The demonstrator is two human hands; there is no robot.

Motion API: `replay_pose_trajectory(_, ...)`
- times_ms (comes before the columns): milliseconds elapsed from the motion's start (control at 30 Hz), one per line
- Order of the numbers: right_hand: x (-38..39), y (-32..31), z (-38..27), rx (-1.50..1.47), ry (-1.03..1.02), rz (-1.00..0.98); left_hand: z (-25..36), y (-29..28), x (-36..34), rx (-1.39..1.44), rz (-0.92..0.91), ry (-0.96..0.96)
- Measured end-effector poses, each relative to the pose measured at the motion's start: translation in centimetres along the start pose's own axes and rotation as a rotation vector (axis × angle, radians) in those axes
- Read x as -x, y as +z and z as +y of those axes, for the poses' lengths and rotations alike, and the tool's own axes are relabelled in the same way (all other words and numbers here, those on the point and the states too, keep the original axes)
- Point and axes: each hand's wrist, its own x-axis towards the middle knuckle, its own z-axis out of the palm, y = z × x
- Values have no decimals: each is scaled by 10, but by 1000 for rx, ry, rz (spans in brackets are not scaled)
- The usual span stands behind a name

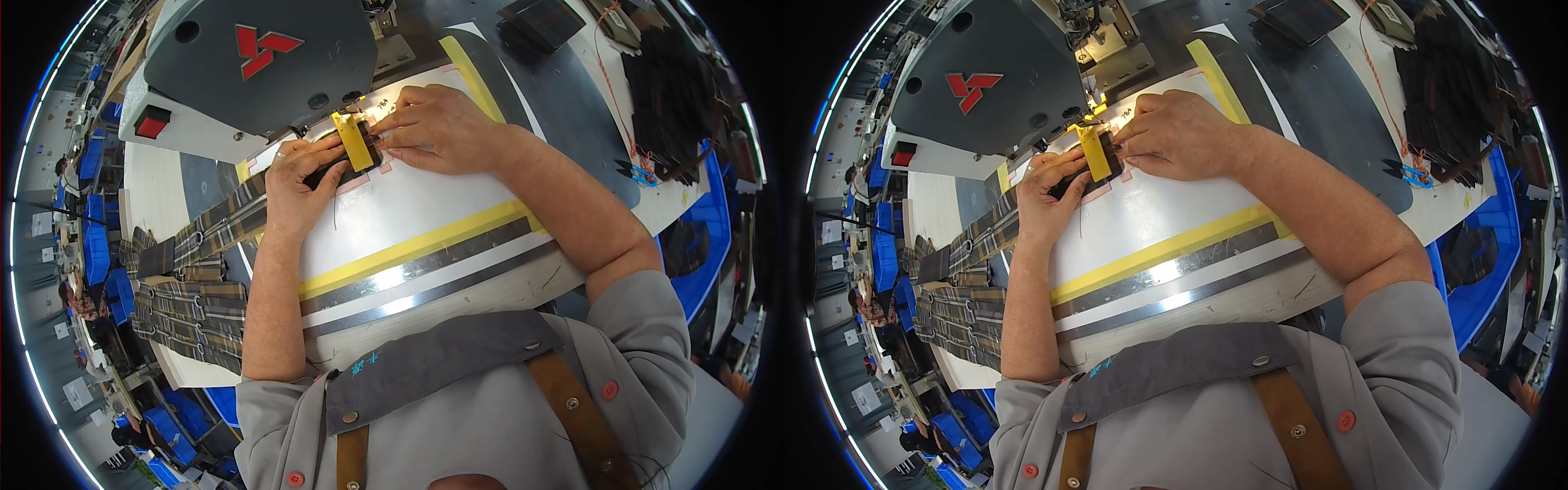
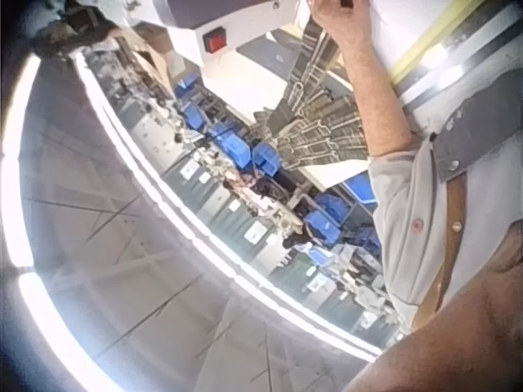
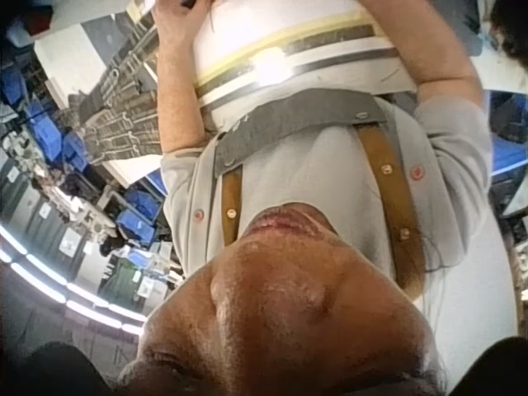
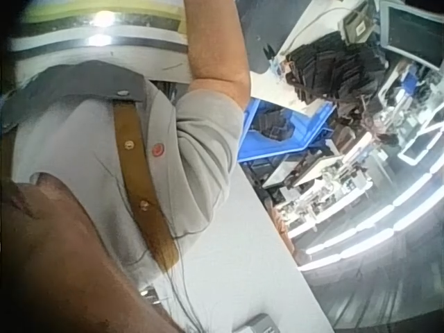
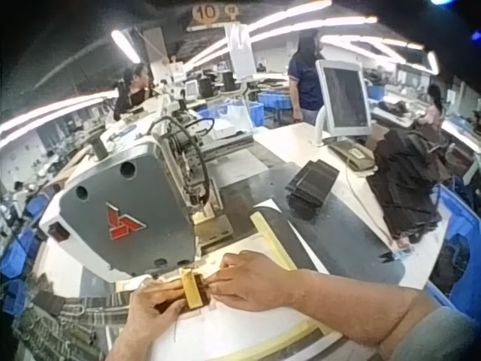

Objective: Sewing fabric straps using an industrial sewing machine.

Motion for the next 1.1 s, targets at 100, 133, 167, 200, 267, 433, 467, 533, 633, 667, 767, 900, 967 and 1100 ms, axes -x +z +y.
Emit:
replay_pose_trajectory(100, 0, 0, 0, -3, 17, -21, -3, 1, 0, 70, 62, -11)
replay_pose_trajectory(133, 0, 0, 1, -7, 21, -28, -3, 1, 0, 82, 70, -20)
replay_pose_trajectory(167, 0, 0, 0, -7, 23, -26, -3, 1, 0, 94, 78, -29)
replay_pose_trajectory(200, 0, -1, -1, -6, 37, -36, -3, 1, 0, 94, 78, -28)
replay_pose_trajectory(267, 0, -2, -1, -6, 51, -45, -3, 1, 0, 121, 95, -54)
replay_pose_trajectory(433, 1, 0, 1, -23, 60, -59, -2, 0, 0, 132, 91, -100)
replay_pose_trajectory(467, 2, 0, 0, -26, 59, -59, -2, 0, 1, 118, 103, -95)
replay_pose_trajectory(533, 1, -3, -3, -21, 78, -71, -1, 1, 1, 130, 107, -91)
replay_pose_trajectory(633, 3, -2, 0, -27, 49, -71, -1, 2, 2, 131, 108, -86)
replay_pose_trajectory(667, 4, -2, 0, -28, 44, -73, -1, 3, 2, 124, 107, -80)
replay_pose_trajectory(767, 4, -1, -1, -19, 15, -43, 1, 2, 3, 99, 101, -88)
replay_pose_trajectory(900, 5, -1, 10, -67, 133, 34, 0, 4, 3, 125, 116, -93)
replay_pose_trajectory(967, 4, 0, 12, -104, 224, 76, -3, 2, 1, 101, 123, -58)
replay_pose_trajectory(1100, -5, 2, 8, -10, 6, 63, -1, -2, -2, 109, 117, -84)
